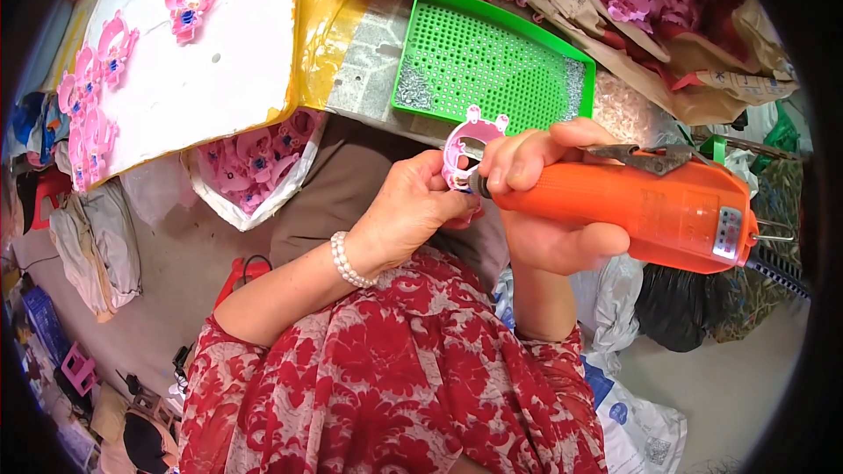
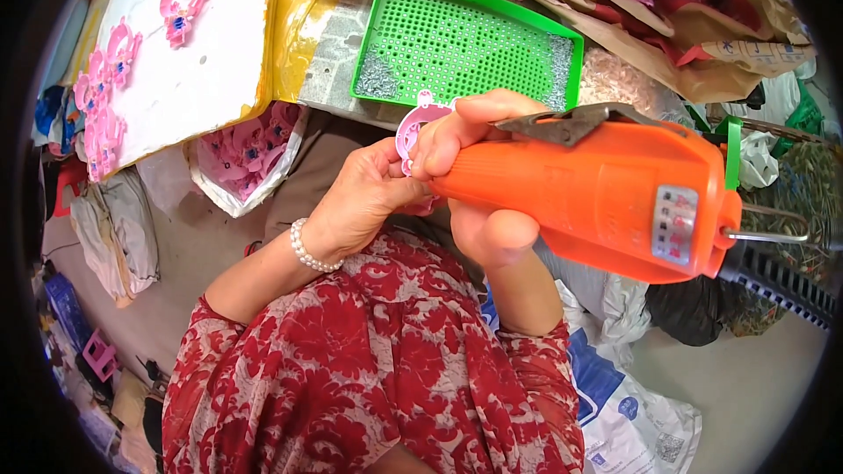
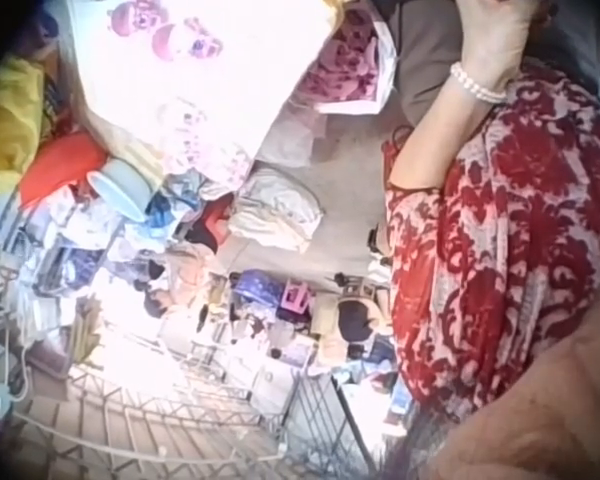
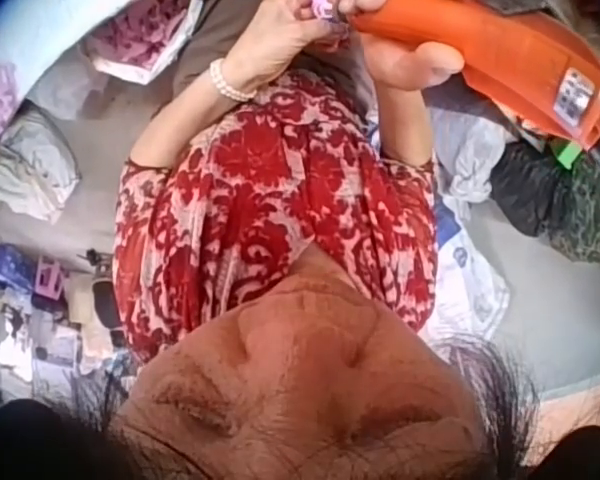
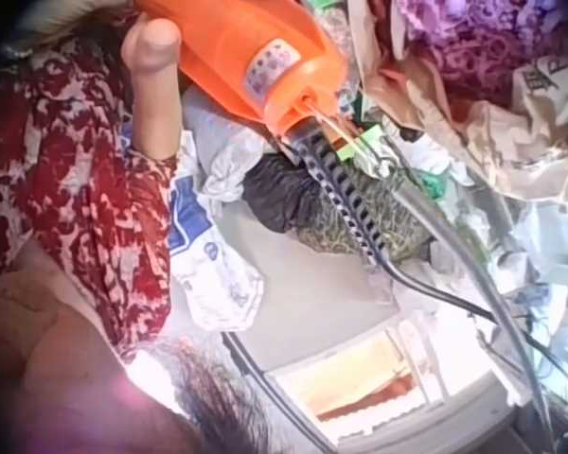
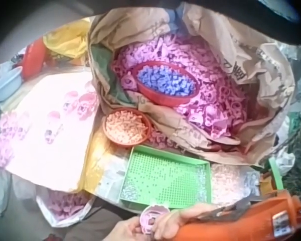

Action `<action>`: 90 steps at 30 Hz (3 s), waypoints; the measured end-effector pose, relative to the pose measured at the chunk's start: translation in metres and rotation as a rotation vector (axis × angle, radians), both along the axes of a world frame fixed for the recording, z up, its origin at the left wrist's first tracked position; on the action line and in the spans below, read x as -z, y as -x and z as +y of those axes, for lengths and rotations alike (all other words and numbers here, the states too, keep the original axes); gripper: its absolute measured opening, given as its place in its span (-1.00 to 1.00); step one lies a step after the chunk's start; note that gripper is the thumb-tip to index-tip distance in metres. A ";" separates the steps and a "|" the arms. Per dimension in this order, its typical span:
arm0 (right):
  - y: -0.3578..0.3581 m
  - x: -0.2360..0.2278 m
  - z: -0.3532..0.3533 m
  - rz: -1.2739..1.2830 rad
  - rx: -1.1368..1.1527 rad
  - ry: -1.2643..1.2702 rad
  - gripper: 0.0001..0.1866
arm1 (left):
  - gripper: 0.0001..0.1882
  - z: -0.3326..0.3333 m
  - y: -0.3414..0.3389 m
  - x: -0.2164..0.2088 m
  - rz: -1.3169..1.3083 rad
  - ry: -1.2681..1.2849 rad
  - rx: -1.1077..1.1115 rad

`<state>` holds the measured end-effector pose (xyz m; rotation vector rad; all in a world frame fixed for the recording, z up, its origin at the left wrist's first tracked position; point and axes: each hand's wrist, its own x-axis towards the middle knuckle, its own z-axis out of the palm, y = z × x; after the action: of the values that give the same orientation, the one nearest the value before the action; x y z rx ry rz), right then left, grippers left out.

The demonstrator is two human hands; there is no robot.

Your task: Assemble small pink plastic toy frames using a handheld electric screwdriver.

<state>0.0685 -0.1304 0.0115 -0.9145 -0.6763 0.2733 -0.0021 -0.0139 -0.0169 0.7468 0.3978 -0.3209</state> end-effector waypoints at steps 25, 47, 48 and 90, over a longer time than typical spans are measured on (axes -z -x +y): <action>0.005 0.013 0.002 -0.051 0.005 -0.056 -0.15 | -0.82 -0.014 0.007 0.004 0.051 0.014 -0.113; 0.001 -0.002 -0.005 -0.049 0.014 0.010 -0.06 | -0.74 -0.007 0.006 0.008 0.059 0.012 0.014; 0.001 -0.003 -0.005 -0.057 0.013 -0.007 -0.05 | -0.73 -0.007 0.006 0.010 0.060 0.014 0.021; -0.098 -0.026 -0.016 -0.216 0.661 0.422 -0.64 | -0.46 0.009 0.013 0.020 -0.103 0.118 0.193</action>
<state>0.1663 -0.1466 0.0376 -1.5320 -0.4824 -0.2900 -0.0156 -0.0046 -0.0365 0.6837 0.2077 -0.4806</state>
